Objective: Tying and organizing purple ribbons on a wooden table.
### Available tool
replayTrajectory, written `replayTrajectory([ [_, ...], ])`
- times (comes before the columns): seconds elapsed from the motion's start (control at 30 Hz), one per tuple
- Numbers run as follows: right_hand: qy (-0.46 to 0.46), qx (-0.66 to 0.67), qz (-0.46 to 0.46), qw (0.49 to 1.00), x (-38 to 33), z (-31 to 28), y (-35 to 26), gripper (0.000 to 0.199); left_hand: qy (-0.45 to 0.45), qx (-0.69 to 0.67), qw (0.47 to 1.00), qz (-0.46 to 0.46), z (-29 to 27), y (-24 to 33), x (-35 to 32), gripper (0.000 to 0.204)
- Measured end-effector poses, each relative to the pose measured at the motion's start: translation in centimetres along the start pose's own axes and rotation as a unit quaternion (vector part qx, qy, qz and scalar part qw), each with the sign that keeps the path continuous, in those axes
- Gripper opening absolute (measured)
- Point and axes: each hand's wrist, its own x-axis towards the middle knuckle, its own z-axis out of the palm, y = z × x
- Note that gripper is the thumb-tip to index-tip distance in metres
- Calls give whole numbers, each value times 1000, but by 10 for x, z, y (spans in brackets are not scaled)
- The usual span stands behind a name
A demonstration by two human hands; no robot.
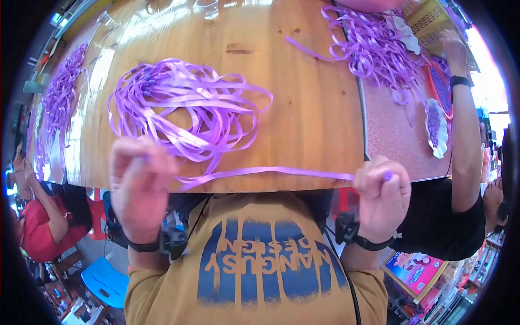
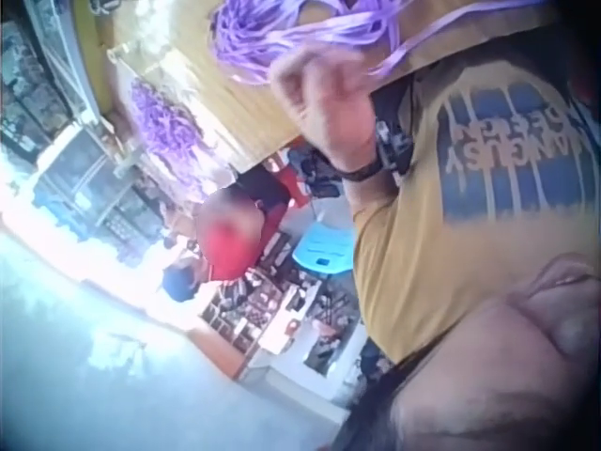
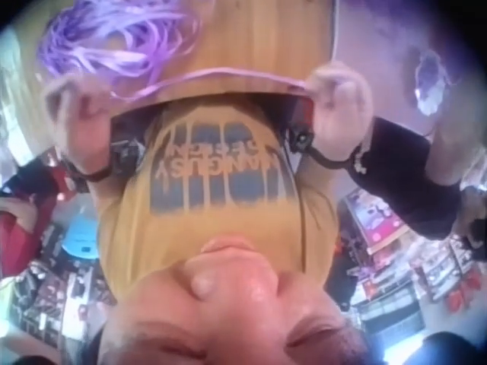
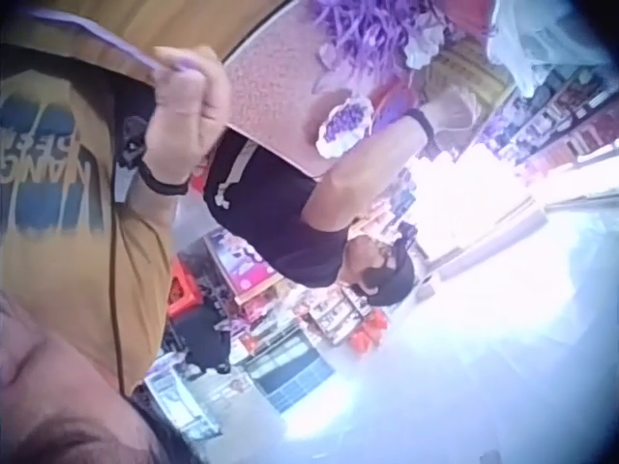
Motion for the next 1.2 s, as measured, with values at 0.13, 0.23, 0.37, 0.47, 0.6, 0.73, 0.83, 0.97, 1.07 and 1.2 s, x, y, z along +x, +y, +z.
replayTrajectory([
  [0.13,-90,2,40,995,5,35,-8,29,-144,170,975,19,49,-8,15,8],
  [0.23,-128,11,56,990,3,48,-2,27,-221,179,959,6,65,-12,22,9],
  [0.37,-172,3,69,983,1,54,6,26,-255,162,953,-4,65,-21,26,11],
  [0.47,-180,16,99,979,0,56,7,27,-234,92,963,-100,66,-23,20,12],
  [0.6,-175,21,134,975,2,61,5,29,-202,-11,963,-178,67,-24,21,13],
  [0.73,-168,47,150,973,1,60,5,29,-203,-7,957,-206,70,-24,21,12],
  [0.83,-166,54,167,970,0,58,4,29,-195,-21,954,-227,71,-25,21,13],
  [0.97,-159,36,149,975,-2,55,6,28,-178,-16,949,-258,77,-24,22,13],
  [1.07,-152,-8,118,981,-3,56,3,30,-176,19,942,-284,77,-23,23,12],
  [1.2,-144,-46,96,984,-6,55,7,35,-210,78,939,-260,73,-25,24,11],
])
